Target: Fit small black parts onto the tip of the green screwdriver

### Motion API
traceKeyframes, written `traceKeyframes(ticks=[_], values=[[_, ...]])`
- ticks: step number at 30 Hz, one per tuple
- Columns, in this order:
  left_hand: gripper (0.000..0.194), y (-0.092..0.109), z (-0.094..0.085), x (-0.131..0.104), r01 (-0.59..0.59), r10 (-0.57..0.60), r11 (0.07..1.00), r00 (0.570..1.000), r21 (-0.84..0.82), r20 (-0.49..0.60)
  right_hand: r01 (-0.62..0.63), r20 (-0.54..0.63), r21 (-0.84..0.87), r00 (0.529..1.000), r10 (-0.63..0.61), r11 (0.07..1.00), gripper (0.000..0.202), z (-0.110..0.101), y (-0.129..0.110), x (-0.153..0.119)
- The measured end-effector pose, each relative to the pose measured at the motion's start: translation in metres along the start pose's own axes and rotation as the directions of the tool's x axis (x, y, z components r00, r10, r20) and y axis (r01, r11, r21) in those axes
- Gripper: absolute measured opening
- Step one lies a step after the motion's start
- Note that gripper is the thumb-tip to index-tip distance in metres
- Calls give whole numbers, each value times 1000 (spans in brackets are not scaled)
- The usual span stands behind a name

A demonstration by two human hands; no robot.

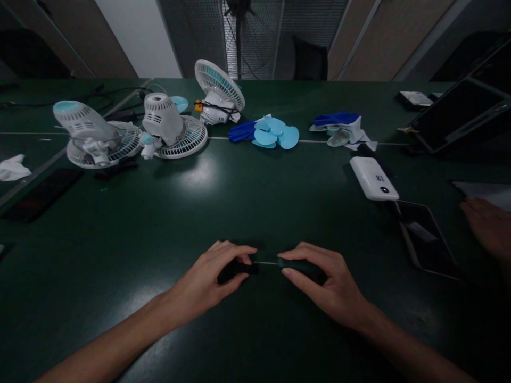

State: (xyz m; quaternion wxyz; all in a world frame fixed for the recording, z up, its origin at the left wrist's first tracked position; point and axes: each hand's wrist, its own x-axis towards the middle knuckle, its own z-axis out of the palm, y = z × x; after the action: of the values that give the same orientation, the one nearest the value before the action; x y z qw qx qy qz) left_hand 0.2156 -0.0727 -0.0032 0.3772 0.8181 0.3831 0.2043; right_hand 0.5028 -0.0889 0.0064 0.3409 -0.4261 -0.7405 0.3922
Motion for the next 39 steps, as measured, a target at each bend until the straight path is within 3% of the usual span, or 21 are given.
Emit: traceKeyframes(ticks=[5,8,10,13,17,20,23,27,33,36,39], values=[[42,5,0,-6,-101,86,973,993,208,80,-9,0,11,1000,9,1000,20,-2,-1,1],[39,-7,-10,-12,-136,108,937,989,322,104,-32,13,26,999,32,999,21,-3,-1,0],[39,-25,-29,-16,-76,58,924,997,375,60,-37,14,31,999,37,999,21,-4,-1,-1],[38,-61,-72,-24,128,-87,898,990,421,-115,-38,4,24,999,38,999,19,-4,0,-2],[43,-108,-132,-40,400,-246,816,893,418,-376,-57,20,17,998,57,998,19,-3,2,-1],[47,-130,-157,-54,505,-304,771,827,388,-473,-74,31,2,997,74,997,20,-3,3,-2],[53,-139,-167,-65,538,-319,761,796,362,-514,-75,34,-2,997,75,997,20,-4,3,-2],[68,-137,-174,-73,581,-354,751,755,314,-551,-66,35,8,997,65,998,20,-5,2,-3],[53,-126,-181,-78,665,-405,668,702,336,-586,-76,44,19,996,75,997,20,-5,2,-3],[57,-126,-185,-83,706,-454,629,673,325,-583,-72,37,12,997,72,997,20,-4,1,-2],[57,-130,-189,-89,715,-469,612,672,337,-574,-65,34,21,997,64,998,20,-4,1,-2]])
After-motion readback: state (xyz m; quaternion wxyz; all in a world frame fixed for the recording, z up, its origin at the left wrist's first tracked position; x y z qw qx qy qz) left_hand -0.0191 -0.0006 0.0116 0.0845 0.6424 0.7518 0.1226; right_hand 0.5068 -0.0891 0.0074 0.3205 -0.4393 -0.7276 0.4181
